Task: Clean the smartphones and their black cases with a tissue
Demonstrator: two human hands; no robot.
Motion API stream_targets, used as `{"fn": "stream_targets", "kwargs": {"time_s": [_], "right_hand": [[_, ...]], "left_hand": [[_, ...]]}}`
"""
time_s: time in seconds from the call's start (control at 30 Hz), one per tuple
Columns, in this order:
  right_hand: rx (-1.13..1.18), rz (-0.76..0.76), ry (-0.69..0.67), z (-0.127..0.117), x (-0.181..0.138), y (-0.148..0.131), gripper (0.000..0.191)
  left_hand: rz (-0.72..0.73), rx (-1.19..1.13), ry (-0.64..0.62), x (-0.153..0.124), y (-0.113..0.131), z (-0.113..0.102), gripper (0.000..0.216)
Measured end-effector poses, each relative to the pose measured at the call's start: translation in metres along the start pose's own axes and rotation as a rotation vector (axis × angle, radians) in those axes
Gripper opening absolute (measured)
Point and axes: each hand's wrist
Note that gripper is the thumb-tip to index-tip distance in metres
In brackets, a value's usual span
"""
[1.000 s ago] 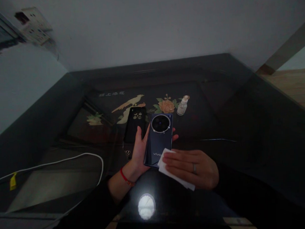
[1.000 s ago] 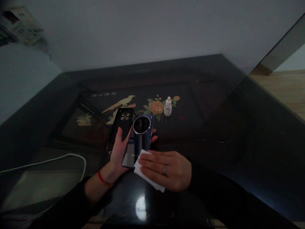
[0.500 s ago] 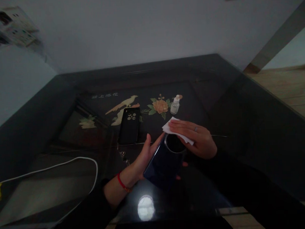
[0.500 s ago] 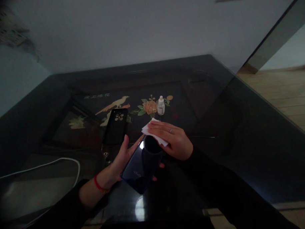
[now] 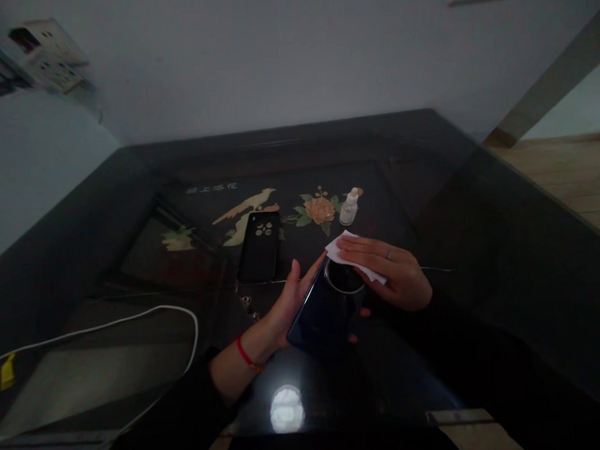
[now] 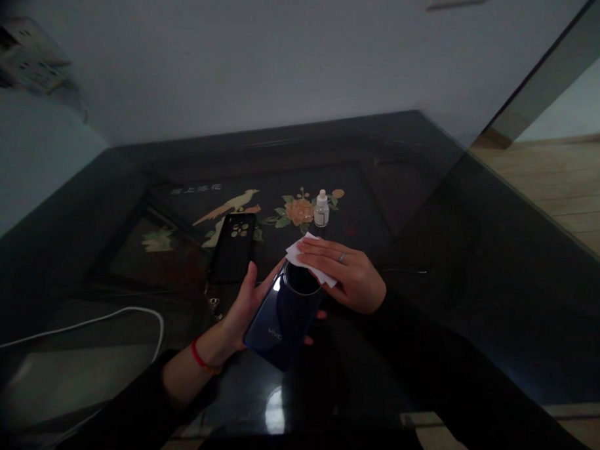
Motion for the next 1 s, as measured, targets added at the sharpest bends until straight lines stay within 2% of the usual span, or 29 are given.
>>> {"fn": "stream_targets", "kwargs": {"time_s": [0.07, 0.2, 0.33, 0.4, 0.53, 0.63, 0.73, 0.83, 0.93, 1.0], "right_hand": [[-0.002, 0.039, 0.004, 0.002, 0.0, -0.001, 0.035], [-0.066, 0.166, 0.104, -0.001, -0.002, -0.002, 0.031], [-0.131, 0.173, 0.178, -0.003, -0.003, -0.002, 0.031], [-0.157, 0.097, 0.181, -0.003, -0.004, 0.0, 0.035], [-0.168, -0.154, 0.132, 0.0, -0.008, 0.002, 0.049], [-0.131, -0.258, 0.058, 0.002, -0.01, -0.002, 0.051], [-0.068, -0.324, 0.001, 0.002, -0.009, -0.008, 0.05], [-0.085, -0.252, 0.062, -0.001, -0.006, -0.006, 0.053], [-0.137, -0.106, 0.138, -0.003, -0.004, 0.001, 0.056], [-0.117, -0.063, 0.108, -0.004, -0.003, 0.004, 0.056]], "left_hand": [[-0.017, 0.004, -0.009, 0.0, -0.001, 0.001, 0.068], [0.011, -0.01, -0.005, -0.002, 0.0, 0.002, 0.071], [0.051, -0.078, 0.02, -0.002, 0.004, 0.001, 0.073], [0.075, -0.119, 0.037, -0.002, 0.005, 0.001, 0.072], [0.102, -0.211, 0.045, -0.002, 0.005, -0.001, 0.072], [0.098, -0.259, 0.063, -0.001, 0.006, -0.003, 0.069], [0.109, -0.257, 0.142, -0.001, 0.008, -0.003, 0.067], [0.102, -0.211, 0.149, -0.002, 0.009, 0.001, 0.068], [0.062, -0.157, 0.053, -0.003, 0.006, 0.003, 0.07], [0.027, -0.123, -0.006, -0.003, 0.003, 0.003, 0.07]]}}
Point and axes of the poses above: each hand's wrist, its own x-axis towards the middle knuckle, its own z-axis out of the palm, y = z × x, and after that the axes turned 12 degrees about y, right-handed
